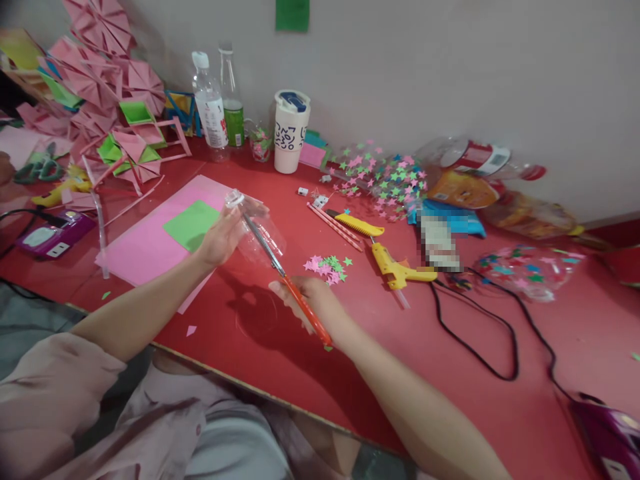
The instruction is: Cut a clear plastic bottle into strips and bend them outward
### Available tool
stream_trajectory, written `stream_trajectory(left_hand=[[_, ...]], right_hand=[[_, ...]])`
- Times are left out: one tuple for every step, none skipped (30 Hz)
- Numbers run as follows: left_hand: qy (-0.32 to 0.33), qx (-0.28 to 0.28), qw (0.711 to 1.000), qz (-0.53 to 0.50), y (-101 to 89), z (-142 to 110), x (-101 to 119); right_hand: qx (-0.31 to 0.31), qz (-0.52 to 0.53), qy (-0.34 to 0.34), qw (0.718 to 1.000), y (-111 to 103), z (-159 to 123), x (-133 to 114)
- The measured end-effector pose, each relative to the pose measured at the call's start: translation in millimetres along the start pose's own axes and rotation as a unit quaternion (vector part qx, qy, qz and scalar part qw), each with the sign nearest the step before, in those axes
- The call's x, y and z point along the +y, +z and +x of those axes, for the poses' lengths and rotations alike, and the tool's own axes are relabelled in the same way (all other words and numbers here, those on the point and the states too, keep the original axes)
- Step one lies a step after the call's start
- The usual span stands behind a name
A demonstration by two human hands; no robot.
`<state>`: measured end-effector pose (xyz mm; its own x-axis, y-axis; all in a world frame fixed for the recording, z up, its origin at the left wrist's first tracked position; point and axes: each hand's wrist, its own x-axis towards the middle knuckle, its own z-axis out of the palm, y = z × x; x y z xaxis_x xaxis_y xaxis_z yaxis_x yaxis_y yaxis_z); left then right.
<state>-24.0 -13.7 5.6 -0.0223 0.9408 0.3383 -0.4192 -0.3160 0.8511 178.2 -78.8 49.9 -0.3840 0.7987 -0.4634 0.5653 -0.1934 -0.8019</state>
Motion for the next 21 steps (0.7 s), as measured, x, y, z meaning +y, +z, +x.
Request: stream_trajectory(left_hand=[[0.0,0.002,1.0,0.004,0.4,-0.1,0.5],[0.001,0.005,1.0,0.008,0.8,-0.3,0.9],[0.002,0.007,1.0,0.01,1.0,-0.5,1.1],[0.002,0.008,1.0,0.011,1.0,-0.8,1.2],[0.002,0.005,1.0,0.011,0.8,-1.0,1.2],[0.0,0.0,1.0,0.008,0.6,-1.2,1.2],[-0.004,-0.005,1.0,0.003,0.3,-1.4,1.1],[-0.009,-0.009,1.0,-0.003,0.0,-1.6,1.0],[-0.015,-0.013,1.0,-0.009,-0.1,-1.8,0.9],[-0.02,-0.013,1.0,-0.014,-0.1,-1.8,1.0],[-0.024,-0.012,0.999,-0.019,0.1,-1.8,1.1],[-0.027,-0.008,0.999,-0.021,0.4,-1.8,1.4],[-0.027,-0.006,0.999,-0.022,0.8,-1.7,1.6],[-0.026,-0.006,0.999,-0.02,1.3,-1.6,1.9],[-0.024,-0.005,1.0,-0.018,1.8,-1.4,2.1],[-0.021,-0.006,1.0,-0.016,2.2,-1.3,2.3],[-0.017,-0.006,1.0,-0.014,2.5,-1.2,2.5],[-0.014,-0.006,1.0,-0.014,2.7,-1.2,2.7],[-0.012,-0.006,1.0,-0.013,2.7,-1.2,2.8],[-0.012,-0.007,1.0,-0.013,2.4,-1.2,3.1],[-0.013,-0.008,1.0,-0.012,2.0,-1.3,3.3]], right_hand=[[-0.001,0.0,0.001,1.0,-0.2,0.2,0.3],[-0.003,0.003,0.002,1.0,-0.4,0.4,0.8],[-0.005,0.009,0.002,1.0,-0.9,0.6,1.4],[-0.007,0.018,0.0,1.0,-1.4,0.7,2.1],[-0.011,0.028,-0.005,1.0,-2.1,0.6,2.8],[-0.016,0.037,-0.011,0.999,-2.8,0.4,3.3],[-0.022,0.042,-0.018,0.999,-3.6,0.1,3.7],[-0.028,0.045,-0.024,0.998,-4.3,-0.2,3.8],[-0.031,0.045,-0.026,0.998,-4.8,-0.4,3.7],[-0.033,0.044,-0.023,0.998,-5.2,-0.5,3.4],[-0.032,0.04,-0.015,0.999,-5.3,-0.6,2.8],[-0.029,0.037,-0.003,0.999,-5.1,-0.5,2.3],[-0.024,0.033,0.008,0.999,-4.8,-0.3,1.7],[-0.021,0.028,0.014,0.999,-4.3,-0.1,1.4],[-0.018,0.022,0.014,0.999,-3.9,0.3,1.4],[-0.017,0.017,0.008,1.0,-3.6,0.7,1.9],[-0.017,0.011,-0.003,1.0,-3.4,1.3,3.0],[-0.017,0.005,-0.014,1.0,-3.4,2.0,4.5],[-0.016,-0.002,-0.023,1.0,-3.5,2.9,6.4],[-0.012,-0.006,-0.028,1.0,-3.7,3.9,8.4],[-0.009,-0.009,-0.03,0.999,-4.0,4.9,10.3]])
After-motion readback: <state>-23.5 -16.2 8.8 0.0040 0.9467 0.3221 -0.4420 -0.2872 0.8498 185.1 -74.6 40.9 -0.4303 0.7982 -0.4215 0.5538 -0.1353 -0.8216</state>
